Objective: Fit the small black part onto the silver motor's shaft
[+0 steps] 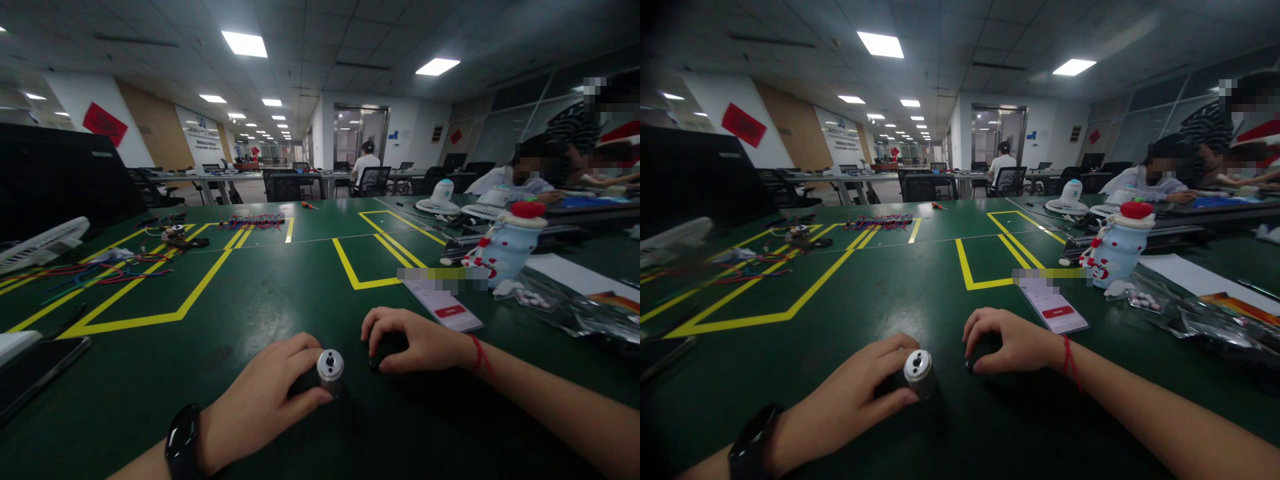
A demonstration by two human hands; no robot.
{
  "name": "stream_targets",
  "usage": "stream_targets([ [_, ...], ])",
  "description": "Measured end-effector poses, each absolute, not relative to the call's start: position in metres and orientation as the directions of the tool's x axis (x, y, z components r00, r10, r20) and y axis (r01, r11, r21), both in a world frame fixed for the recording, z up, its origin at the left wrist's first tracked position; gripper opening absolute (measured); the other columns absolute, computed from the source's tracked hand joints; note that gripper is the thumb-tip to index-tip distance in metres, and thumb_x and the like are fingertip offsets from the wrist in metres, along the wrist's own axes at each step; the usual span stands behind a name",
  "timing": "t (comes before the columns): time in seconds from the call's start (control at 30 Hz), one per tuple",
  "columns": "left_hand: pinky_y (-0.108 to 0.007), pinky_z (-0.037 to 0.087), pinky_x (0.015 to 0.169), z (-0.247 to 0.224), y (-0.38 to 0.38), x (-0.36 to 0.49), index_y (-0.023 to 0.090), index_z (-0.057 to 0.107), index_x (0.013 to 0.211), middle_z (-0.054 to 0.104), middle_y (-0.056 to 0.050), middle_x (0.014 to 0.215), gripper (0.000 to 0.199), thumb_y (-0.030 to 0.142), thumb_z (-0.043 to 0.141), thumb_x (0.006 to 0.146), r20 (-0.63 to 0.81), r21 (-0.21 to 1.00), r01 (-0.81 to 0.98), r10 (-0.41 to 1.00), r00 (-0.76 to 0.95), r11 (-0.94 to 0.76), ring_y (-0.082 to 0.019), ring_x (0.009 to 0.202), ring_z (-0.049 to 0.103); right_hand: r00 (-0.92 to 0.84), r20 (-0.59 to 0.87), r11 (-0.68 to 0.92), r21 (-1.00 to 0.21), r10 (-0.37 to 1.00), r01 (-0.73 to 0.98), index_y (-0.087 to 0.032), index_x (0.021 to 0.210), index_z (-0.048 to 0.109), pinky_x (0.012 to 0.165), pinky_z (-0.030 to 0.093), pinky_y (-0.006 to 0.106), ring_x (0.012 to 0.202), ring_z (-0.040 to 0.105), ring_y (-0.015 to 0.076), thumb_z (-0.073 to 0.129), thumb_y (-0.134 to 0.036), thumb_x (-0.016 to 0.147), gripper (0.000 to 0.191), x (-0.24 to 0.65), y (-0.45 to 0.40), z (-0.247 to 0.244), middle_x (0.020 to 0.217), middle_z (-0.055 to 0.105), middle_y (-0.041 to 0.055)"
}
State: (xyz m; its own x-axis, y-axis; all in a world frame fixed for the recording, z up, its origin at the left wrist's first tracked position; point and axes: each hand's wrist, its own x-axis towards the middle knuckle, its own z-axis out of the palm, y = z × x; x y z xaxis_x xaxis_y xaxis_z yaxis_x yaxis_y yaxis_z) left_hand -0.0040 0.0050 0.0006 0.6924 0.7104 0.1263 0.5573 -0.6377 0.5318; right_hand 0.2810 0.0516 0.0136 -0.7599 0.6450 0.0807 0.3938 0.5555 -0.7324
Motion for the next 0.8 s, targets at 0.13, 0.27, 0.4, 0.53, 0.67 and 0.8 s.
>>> stream_targets([
  [0.13, -0.033, 0.043, 0.082, 0.001, 0.005, -0.004, 0.024, 0.058, 0.107, 0.056, -0.003, 0.11, 0.014, 0.029, 0.061, 0.094, 0.125, 0.534, 0.559, 0.713, 0.689, -0.634, -0.022, 0.094, 0.055, -0.75, 0.099, 0.569, -0.718, 0.654, 0.401, -0.018, 0.089, 0.068, 0.088, 0.047, 0.034, 0.098, 0.059, 0.0178, 0.074, -0.023, 0.075, 0.016, 0.279, 0.049, 0.011, 0.104, 0.06, 0.0034],
  [0.27, -0.033, 0.043, 0.083, 0.001, 0.006, -0.003, 0.024, 0.058, 0.107, 0.056, -0.002, 0.11, 0.016, 0.029, 0.063, 0.093, 0.124, 0.53, 0.569, 0.721, 0.682, -0.629, -0.022, 0.094, 0.055, -0.738, 0.136, 0.633, -0.629, 0.661, 0.451, -0.019, 0.087, 0.071, 0.085, 0.047, 0.034, 0.094, 0.058, 0.0184, 0.075, -0.026, 0.075, 0.015, 0.273, 0.043, 0.01, 0.102, 0.059, 0.0044],
  [0.4, -0.033, 0.044, 0.083, 0.002, 0.006, -0.002, 0.024, 0.059, 0.107, 0.056, -0.003, 0.11, 0.015, 0.031, 0.06, 0.094, 0.137, 0.525, 0.561, 0.713, 0.687, -0.641, -0.022, 0.094, 0.055, -0.616, 0.325, 0.647, -0.638, 0.717, 0.417, -0.02, 0.088, 0.071, 0.082, 0.047, 0.032, 0.088, 0.058, 0.0166, 0.069, -0.024, 0.081, 0.008, 0.258, 0.033, 0.016, 0.096, 0.059, 0.0039],
  [0.53, -0.033, 0.043, 0.083, 0.002, 0.006, -0.001, 0.024, 0.058, 0.108, 0.056, -0.003, 0.111, 0.015, 0.031, 0.061, 0.094, 0.145, 0.52, 0.554, 0.706, 0.693, -0.651, -0.022, 0.093, 0.055, -0.529, 0.46, 0.679, -0.639, 0.713, 0.36, -0.022, 0.093, 0.07, 0.082, 0.047, 0.031, 0.091, 0.057, 0.017, 0.067, -0.028, 0.085, 0.01, 0.235, 0.023, 0.028, 0.098, 0.058, 0.0039],
  [0.67, -0.032, 0.042, 0.084, 0.001, 0.005, -0.001, 0.025, 0.057, 0.107, 0.055, -0.001, 0.11, 0.015, 0.027, 0.063, 0.093, 0.152, 0.513, 0.549, 0.7, 0.698, -0.659, -0.021, 0.093, 0.055, -0.637, 0.406, 0.732, -0.548, 0.656, 0.404, -0.023, 0.092, 0.073, 0.081, 0.046, 0.031, 0.091, 0.055, 0.0177, 0.067, -0.025, 0.084, 0.01, 0.219, 0.017, 0.034, 0.098, 0.058, 0.0042],
  [0.8, -0.032, 0.042, 0.084, 0.002, 0.003, -0.001, 0.026, 0.057, 0.108, 0.055, 0.0, 0.112, 0.015, 0.027, 0.063, 0.094, 0.146, 0.514, 0.551, 0.701, 0.698, -0.657, -0.021, 0.095, 0.054, -0.639, 0.382, 0.709, -0.588, 0.668, 0.39, -0.023, 0.095, 0.072, 0.083, 0.045, 0.031, 0.092, 0.056, 0.0176, 0.066, -0.022, 0.082, 0.014, 0.221, 0.014, 0.037, 0.104, 0.058, 0.0049],
])
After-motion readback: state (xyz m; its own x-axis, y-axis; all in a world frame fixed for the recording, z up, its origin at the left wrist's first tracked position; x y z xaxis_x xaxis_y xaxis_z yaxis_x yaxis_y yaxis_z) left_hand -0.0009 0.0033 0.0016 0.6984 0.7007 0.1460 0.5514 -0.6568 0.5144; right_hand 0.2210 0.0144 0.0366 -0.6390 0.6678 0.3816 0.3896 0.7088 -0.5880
